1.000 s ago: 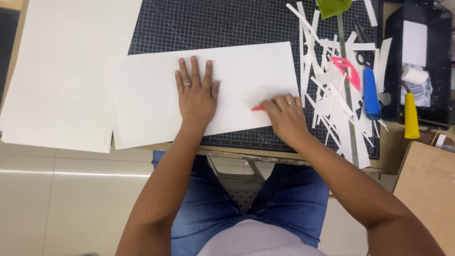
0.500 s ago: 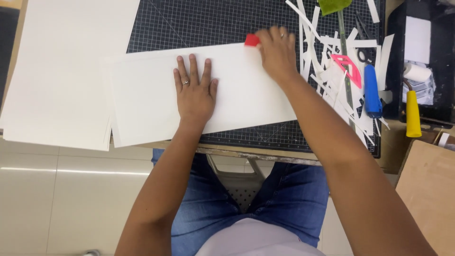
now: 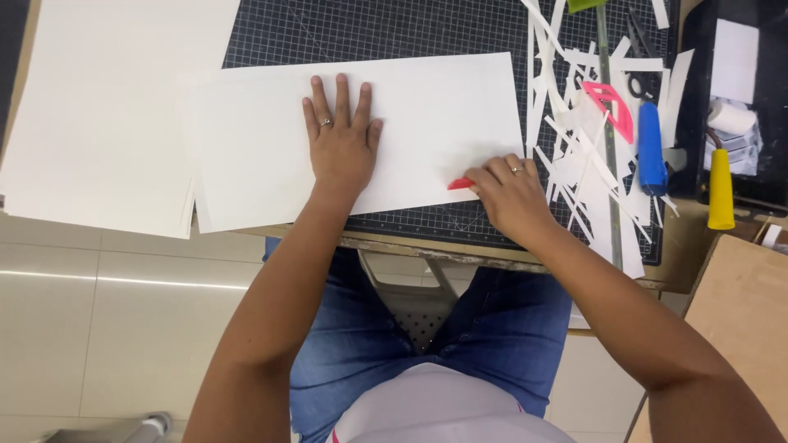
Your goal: Assembling a cardboard and paper structure by gluing components and trimming edges with a utility knife.
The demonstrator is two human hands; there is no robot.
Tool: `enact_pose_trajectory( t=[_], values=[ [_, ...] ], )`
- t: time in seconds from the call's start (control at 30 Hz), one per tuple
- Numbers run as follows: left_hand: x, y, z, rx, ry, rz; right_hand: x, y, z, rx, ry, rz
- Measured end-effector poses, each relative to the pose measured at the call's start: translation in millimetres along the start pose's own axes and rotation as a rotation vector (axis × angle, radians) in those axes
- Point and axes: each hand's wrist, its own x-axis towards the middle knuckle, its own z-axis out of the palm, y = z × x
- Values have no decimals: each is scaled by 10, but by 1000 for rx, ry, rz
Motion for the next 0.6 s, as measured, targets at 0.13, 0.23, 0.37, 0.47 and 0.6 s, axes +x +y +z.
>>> enact_pose_trajectory(
  t=[0.13,0.23,0.37,0.47,0.6],
  values=[
    [99,-75,-212,137,-277,7,-11,-28,20,57,-38,43],
    [25,-140,-222,72,-187,78,42,-122,59,148,99,13],
    [49,-95,-218,91,-183,100,228,-357,68,218,132,-42],
    [24,-98,-275,77,-169,99,398,-571,76,245,169,-89],
    [20,-88,-269,48,-134,108,537,-806,95,240,195,-100]
  ],
)
